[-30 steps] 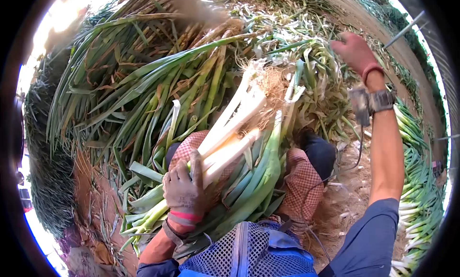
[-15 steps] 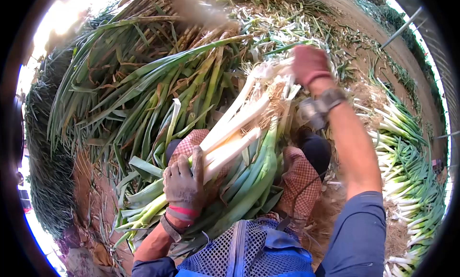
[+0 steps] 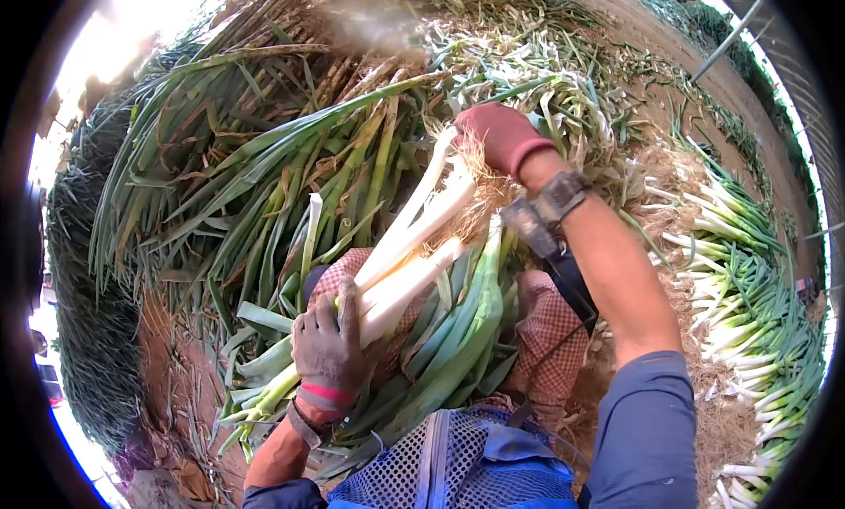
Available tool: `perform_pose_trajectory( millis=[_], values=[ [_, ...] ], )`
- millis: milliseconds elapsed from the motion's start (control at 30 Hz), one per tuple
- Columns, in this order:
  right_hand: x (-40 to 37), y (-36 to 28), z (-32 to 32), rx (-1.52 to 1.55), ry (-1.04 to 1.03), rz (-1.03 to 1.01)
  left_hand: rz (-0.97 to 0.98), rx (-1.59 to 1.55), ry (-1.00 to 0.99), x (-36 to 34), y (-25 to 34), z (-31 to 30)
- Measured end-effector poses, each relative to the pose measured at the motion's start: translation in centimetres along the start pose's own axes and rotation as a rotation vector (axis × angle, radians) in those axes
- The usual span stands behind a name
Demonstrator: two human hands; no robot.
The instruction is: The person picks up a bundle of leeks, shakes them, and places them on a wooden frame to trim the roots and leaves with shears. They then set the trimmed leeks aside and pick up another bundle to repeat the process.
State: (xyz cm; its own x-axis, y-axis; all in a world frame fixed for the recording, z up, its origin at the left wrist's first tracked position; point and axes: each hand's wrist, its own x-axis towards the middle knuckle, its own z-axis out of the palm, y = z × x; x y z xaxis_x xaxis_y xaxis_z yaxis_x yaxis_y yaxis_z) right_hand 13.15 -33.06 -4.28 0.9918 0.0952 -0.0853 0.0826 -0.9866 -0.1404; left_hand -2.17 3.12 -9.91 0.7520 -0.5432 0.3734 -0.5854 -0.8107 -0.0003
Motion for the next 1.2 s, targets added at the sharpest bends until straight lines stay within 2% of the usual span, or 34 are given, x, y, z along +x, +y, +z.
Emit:
perform_pose_trajectory(
  millis=[33, 67, 100, 133, 200, 267, 300, 333, 367, 400, 467, 500, 567, 633, 700, 733, 800, 867, 900, 967, 1000, 1067, 1100, 1133, 1200],
  values=[
    [-0.3, 0.4, 0.9, -0.072, 0.169, -0.053, -0.024, -0.041, -0.085, -0.4, -0.2, -0.2],
    [1.0, 2.6, 1.3, -0.100, 0.169, 0.227, -0.050, -0.084, -0.175, -0.9, -0.4, -0.4],
    [0.7, 5.9, 0.6, -0.123, 0.258, 0.353, -0.054, -0.081, -0.177, -1.2, -0.8, -0.5],
    [0.0, 11.3, 1.4, -0.009, 0.360, 0.521, -0.057, -0.101, -0.150, -1.3, -1.2, -0.4],
    [-2.8, 13.3, -3.1, -0.068, 0.183, 0.750, -0.065, -0.121, -0.134, -1.5, -1.7, -0.1],
    [-5.2, 11.6, -3.9, -0.065, 0.355, 0.604, -0.067, -0.152, -0.154, -1.0, -2.3, 0.4],
    [-5.9, 7.7, -6.3, 0.163, 0.307, 0.586, -0.035, -0.171, -0.123, -0.3, -2.5, 0.2],
    [-6.2, 7.5, -5.2, 0.336, 0.459, 0.314, -0.047, -0.154, -0.146, 0.1, -2.6, 0.1],
    [-7.1, 3.6, -6.3, 0.430, 0.439, 0.209, -0.038, -0.182, -0.173, 0.3, -2.6, 0.1],
    [-8.0, -1.1, -6.6, 0.439, 0.549, -0.028, -0.032, -0.210, -0.191, 0.6, -2.6, 0.1],
    [-8.5, -7.4, -6.7, 0.170, 0.650, -0.536, -0.025, -0.199, -0.172, 0.9, -2.5, 0.0],
    [-9.6, -10.4, -6.9, 0.006, 0.555, -0.617, 0.001, -0.209, -0.140, 0.7, -2.4, -0.1],
    [-10.2, -14.4, -4.4, -0.077, 0.358, -0.626, -0.019, -0.198, -0.117, 0.2, -2.1, 0.1],
    [-9.6, -15.5, -0.7, -0.113, 0.286, -0.643, -0.026, -0.212, -0.049, -0.7, -1.7, 0.1],
    [-8.6, -15.5, 0.8, -0.151, -0.058, -0.581, -0.023, -0.183, -0.058, -1.5, -1.5, -0.1],
    [-8.3, -15.8, 1.0, -0.150, -0.058, -0.597, -0.005, -0.162, -0.062, -1.7, -1.6, -0.5],
    [-8.1, -16.4, 1.3, -0.206, -0.214, -0.466, -0.044, -0.208, -0.122, -2.2, -2.5, -1.6],
    [-7.8, -16.7, 1.3, -0.225, -0.214, -0.466, -0.133, -0.558, -0.194, -2.3, -5.4, -2.4],
    [-7.6, -16.6, 1.4, -0.236, -0.202, -0.481, -0.342, -0.608, -0.359, -2.7, -7.0, -2.7],
    [-7.7, -16.6, 1.4, -0.218, -0.190, -0.481, -0.468, -0.707, -0.159, -4.3, -10.4, -2.6],
    [-7.7, -16.8, 1.4, -0.213, -0.198, -0.485, -0.398, -0.490, -0.062, -4.7, -12.2, -2.6],
    [-7.5, -17.1, 1.2, -0.238, -0.239, -0.453, -0.471, -0.383, 0.056, -4.4, -12.6, -4.7],
    [-7.4, -17.2, 1.3, -0.233, -0.235, -0.443, -0.437, -0.407, 0.172, -4.6, -12.3, -5.2],
    [-7.2, -17.3, 1.3, -0.233, -0.238, -0.449, -0.444, -0.406, 0.171, -4.5, -11.2, -5.8],
    [-6.9, -17.4, 1.3, -0.210, -0.243, -0.447, -0.213, -0.589, 0.252, -4.3, -7.3, -7.3]
  ],
)
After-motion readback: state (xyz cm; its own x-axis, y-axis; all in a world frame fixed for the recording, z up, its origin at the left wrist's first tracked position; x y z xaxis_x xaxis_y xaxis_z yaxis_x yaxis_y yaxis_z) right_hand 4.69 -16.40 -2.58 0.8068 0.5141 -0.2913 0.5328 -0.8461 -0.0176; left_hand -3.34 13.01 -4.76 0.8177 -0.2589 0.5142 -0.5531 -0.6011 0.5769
